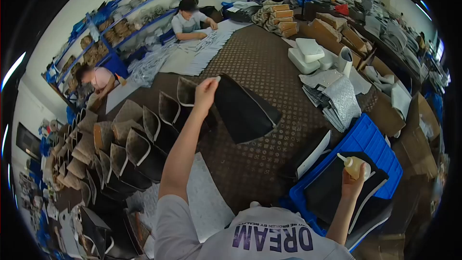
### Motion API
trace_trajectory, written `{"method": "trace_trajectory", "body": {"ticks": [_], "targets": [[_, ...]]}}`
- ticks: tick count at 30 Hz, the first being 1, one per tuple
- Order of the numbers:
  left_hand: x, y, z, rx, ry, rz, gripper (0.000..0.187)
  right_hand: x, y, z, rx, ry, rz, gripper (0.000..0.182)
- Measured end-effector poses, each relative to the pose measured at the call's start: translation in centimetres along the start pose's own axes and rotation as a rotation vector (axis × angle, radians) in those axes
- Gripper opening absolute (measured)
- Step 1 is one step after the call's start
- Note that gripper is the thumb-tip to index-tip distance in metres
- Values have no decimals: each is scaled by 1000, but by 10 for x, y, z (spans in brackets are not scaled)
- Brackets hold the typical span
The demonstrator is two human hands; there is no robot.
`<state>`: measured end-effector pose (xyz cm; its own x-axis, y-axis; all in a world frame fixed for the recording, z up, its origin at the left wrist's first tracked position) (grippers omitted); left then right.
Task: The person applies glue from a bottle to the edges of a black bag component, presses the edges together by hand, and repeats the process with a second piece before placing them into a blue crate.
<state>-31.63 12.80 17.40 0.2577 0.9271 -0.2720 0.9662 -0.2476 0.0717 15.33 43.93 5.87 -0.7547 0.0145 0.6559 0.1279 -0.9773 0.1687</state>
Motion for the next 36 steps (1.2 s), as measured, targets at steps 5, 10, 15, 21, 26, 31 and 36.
{"method": "trace_trajectory", "body": {"ticks": [5, 10, 15, 21, 26, 31, 36], "targets": [[-48, -72, 20, 184, -140, -158, 27, -24, 1, 6, -73, -36, -117, 51], [-55, -82, 82, 488, -920, -461, 19, -28, -1, 2, -38, -64, -177, 57], [-16, -51, 132, 409, -1136, -538, 28, -24, -1, 2, -20, -135, -223, 53], [127, 71, 201, 371, -472, 191, 31, -24, 5, -2, -3, -107, -273, 58], [232, 169, 263, 204, -559, 908, 85, -13, 18, 14, 23, -117, -293, 56], [244, 195, 231, -1, -314, 730, 73, -29, 15, 28, -35, -105, -235, 62], [181, 173, 253, -649, 108, 335, 48, -35, 8, 25, 10, -128, -216, 61]]}}
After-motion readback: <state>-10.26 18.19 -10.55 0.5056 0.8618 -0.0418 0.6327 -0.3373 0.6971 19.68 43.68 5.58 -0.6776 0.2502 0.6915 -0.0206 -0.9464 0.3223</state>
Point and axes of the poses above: each hand's wrist, its own y-axis away from the middle knuckle, its own x-axis out of the palm, z = x × y, the point moved 1 cm from there along -y, towards the middle knuckle, and after that the axes turned 14 degrees about -x, right-handed, at the moved point
